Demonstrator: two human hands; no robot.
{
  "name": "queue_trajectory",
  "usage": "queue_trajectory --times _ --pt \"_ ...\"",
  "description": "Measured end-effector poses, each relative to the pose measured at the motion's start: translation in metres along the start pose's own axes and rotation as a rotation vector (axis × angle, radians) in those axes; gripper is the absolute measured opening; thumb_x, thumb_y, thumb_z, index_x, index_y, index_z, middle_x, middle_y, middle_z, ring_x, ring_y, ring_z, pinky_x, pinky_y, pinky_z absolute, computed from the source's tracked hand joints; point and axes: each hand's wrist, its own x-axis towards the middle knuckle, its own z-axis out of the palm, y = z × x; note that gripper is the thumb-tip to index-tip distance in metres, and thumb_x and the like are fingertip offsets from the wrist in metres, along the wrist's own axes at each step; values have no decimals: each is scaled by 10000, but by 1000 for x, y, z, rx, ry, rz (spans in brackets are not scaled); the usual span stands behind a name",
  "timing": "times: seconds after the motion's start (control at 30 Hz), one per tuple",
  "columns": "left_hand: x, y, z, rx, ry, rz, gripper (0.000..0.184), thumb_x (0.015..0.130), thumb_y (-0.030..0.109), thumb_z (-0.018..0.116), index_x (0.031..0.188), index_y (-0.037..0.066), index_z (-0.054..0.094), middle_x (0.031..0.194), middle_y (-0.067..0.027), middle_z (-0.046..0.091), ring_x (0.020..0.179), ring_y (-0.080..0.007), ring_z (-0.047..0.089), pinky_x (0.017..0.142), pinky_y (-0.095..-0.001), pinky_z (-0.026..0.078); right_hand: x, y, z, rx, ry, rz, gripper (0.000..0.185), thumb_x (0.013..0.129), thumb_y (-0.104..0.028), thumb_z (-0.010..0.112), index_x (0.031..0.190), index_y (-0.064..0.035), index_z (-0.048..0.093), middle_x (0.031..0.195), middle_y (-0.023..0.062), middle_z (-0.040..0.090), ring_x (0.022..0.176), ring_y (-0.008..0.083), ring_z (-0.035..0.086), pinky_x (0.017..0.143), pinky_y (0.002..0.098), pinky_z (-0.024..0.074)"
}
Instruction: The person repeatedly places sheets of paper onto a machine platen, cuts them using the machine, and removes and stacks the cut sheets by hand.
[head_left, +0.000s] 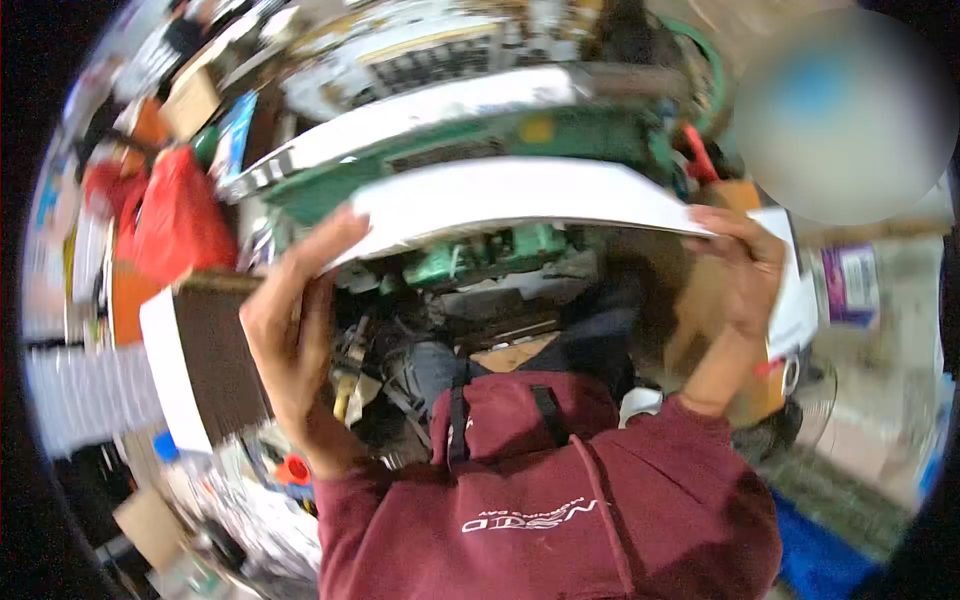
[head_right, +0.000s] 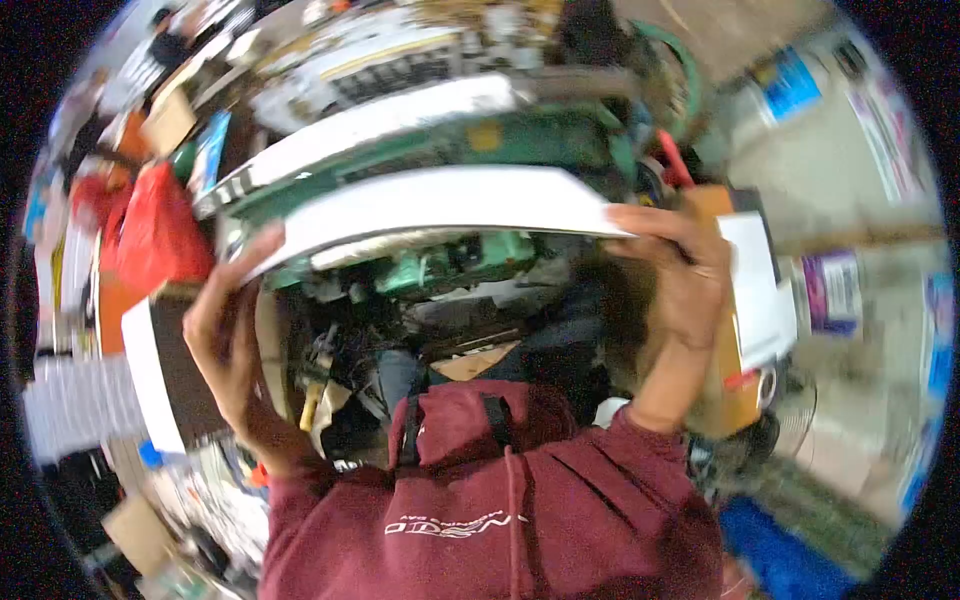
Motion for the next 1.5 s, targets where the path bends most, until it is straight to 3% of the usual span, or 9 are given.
queue_trajectory --times 0.1,0.17,0.43,0.57,0.9,1.03,1.13,1.27,1.5 --pt "-9 11 -17 38 181 258 363 769 -134 562 1080 -30 718 1113 -148 727 1210 -321 628 1025 -385 472 0 -5 -8 26 -60 -285 125 894 1 646 985 5 733 1074 185 711 1060 260 666 938 366 535" --pt "-7 -4 -17 135 127 350 361 780 -116 606 1098 11 721 1139 -139 721 1217 -312 624 1008 -391 492 2 -6 4 51 -49 -96 174 939 -16 615 1066 -17 735 1128 156 706 1087 240 654 957 364 513" --pt "-121 -105 55 71 -348 -308 665 782 168 824 1382 69 552 1410 -182 550 1399 -323 428 1116 -421 399 -25 127 20 -139 -381 578 257 947 -148 667 1147 3 720 1079 66 728 991 122 637 892 263 503" --pt "-163 -95 54 -316 53 -605 705 823 145 800 1445 50 481 1486 -162 482 1434 -303 370 1131 -400 365 -34 135 55 -187 -386 593 273 923 -143 694 1148 10 718 1049 70 731 959 129 643 863 263 508" --pt "-169 -122 -98 917 877 -181 507 912 129 706 1359 -25 524 1374 -205 545 1235 -350 545 1072 -421 417 -29 107 53 -815 -222 -5 669 797 -218 804 1400 -132 527 1439 138 501 1296 340 509 1047 410 456" --pt "-168 -192 -123 986 784 -264 492 922 132 696 1358 -20 526 1368 -199 549 1230 -341 547 1069 -419 420 -29 85 -31 -793 345 -320 485 844 -199 774 1286 -83 613 1315 150 600 1236 323 561 1026 413 456" --pt "-166 -225 -129 992 699 -343 482 929 134 688 1358 -17 528 1364 -194 551 1226 -335 548 1067 -418 422 -72 100 -134 -829 789 12 444 852 -207 762 1245 -48 630 1253 176 632 1186 333 582 1004 401 464" --pt "-163 -244 -135 979 645 -391 467 938 137 677 1356 -12 531 1359 -188 554 1221 -326 550 1065 -416 425 -193 158 -280 -1531 673 550 507 857 -196 729 1312 -36 573 1297 189 567 1242 374 509 1056 449 431" --pt "-156 -250 -153 989 643 -390 443 955 142 658 1355 -3 535 1349 -177 560 1213 -312 554 1060 -413 430 -243 195 -325 -1699 498 398 504 878 -135 685 1349 -33 538 1291 164 559 1252 343 494 1049 437 445"
